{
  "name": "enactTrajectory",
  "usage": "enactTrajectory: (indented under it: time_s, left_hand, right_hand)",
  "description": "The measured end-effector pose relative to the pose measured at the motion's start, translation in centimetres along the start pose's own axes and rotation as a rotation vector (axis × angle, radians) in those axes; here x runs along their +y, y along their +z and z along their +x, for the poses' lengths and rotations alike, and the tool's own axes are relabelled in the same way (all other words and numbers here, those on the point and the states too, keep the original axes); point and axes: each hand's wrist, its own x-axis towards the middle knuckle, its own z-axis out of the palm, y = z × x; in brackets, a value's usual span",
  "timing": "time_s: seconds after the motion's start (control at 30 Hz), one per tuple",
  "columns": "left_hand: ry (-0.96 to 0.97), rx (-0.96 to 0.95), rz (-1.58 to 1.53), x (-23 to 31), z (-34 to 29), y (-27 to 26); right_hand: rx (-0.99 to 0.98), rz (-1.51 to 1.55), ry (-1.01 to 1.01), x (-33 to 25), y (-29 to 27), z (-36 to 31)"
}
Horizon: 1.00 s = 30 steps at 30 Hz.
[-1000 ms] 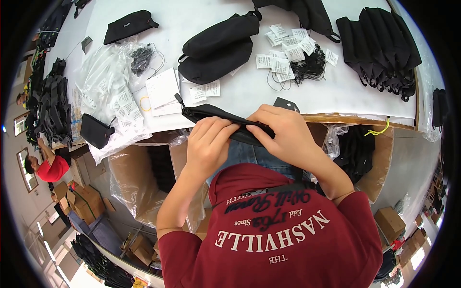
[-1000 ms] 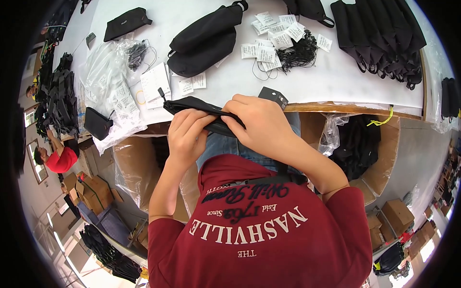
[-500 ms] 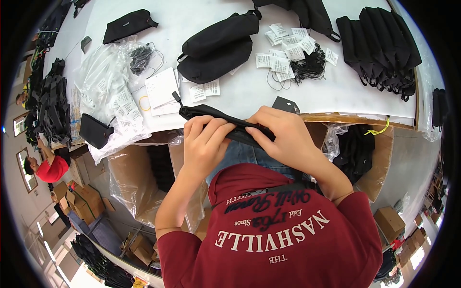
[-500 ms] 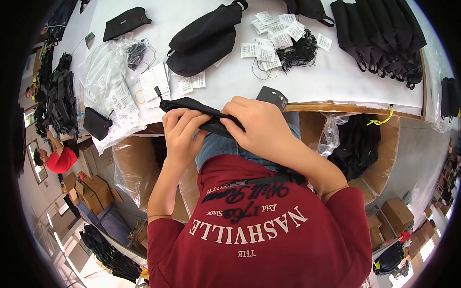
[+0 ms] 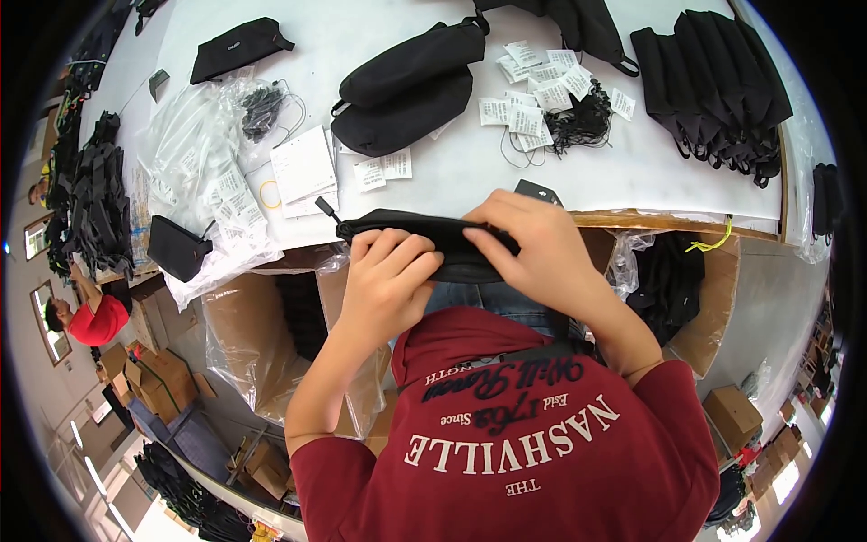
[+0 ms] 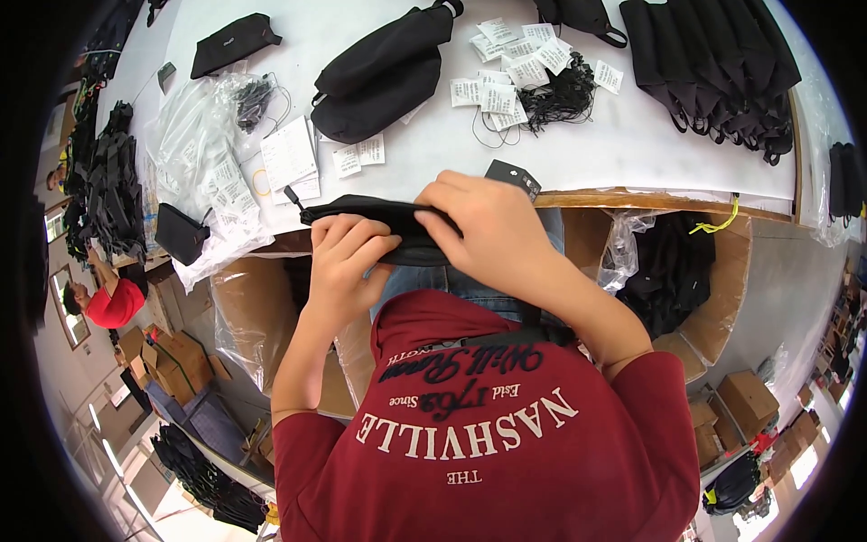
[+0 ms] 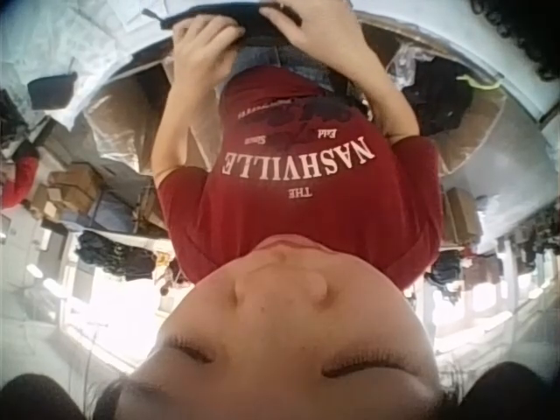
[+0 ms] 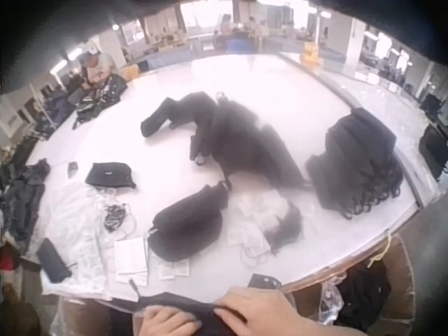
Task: Placing silica gel packets and product information cards into small black pouches.
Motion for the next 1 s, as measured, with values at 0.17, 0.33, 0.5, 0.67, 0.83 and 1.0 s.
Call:
enactTrajectory:
  time_s: [0.17, 0.33, 0.5, 0.67, 0.83, 1.0]
  left_hand:
    - [0.050, -0.256, -0.044, 2.0, 0.7, -0.9]
    - [-0.049, -0.467, -0.021, 2.5, 1.2, 0.1]
    - [-0.039, -0.441, -0.057, 2.0, 0.7, 1.7]
    - [-0.270, -0.584, -0.172, 0.6, 0.5, 1.1]
    - [-0.251, -0.490, -0.203, -1.2, 0.6, 0.1]
    - [-0.344, -0.359, -0.353, -2.6, 1.0, -0.5]
  right_hand:
    - [0.147, -0.071, -0.029, 1.1, -0.8, 1.8]
    - [0.118, 0.015, -0.086, 0.8, -0.3, 1.9]
    - [-0.089, 0.046, -0.060, 1.2, -0.4, 1.5]
    - [-0.354, 0.145, 0.089, 3.4, -2.1, 1.4]
    - [-0.382, 0.116, 0.170, 6.6, -4.1, -0.4]
    - [-0.234, -0.252, -0.085, 8.2, -2.7, -1.4]
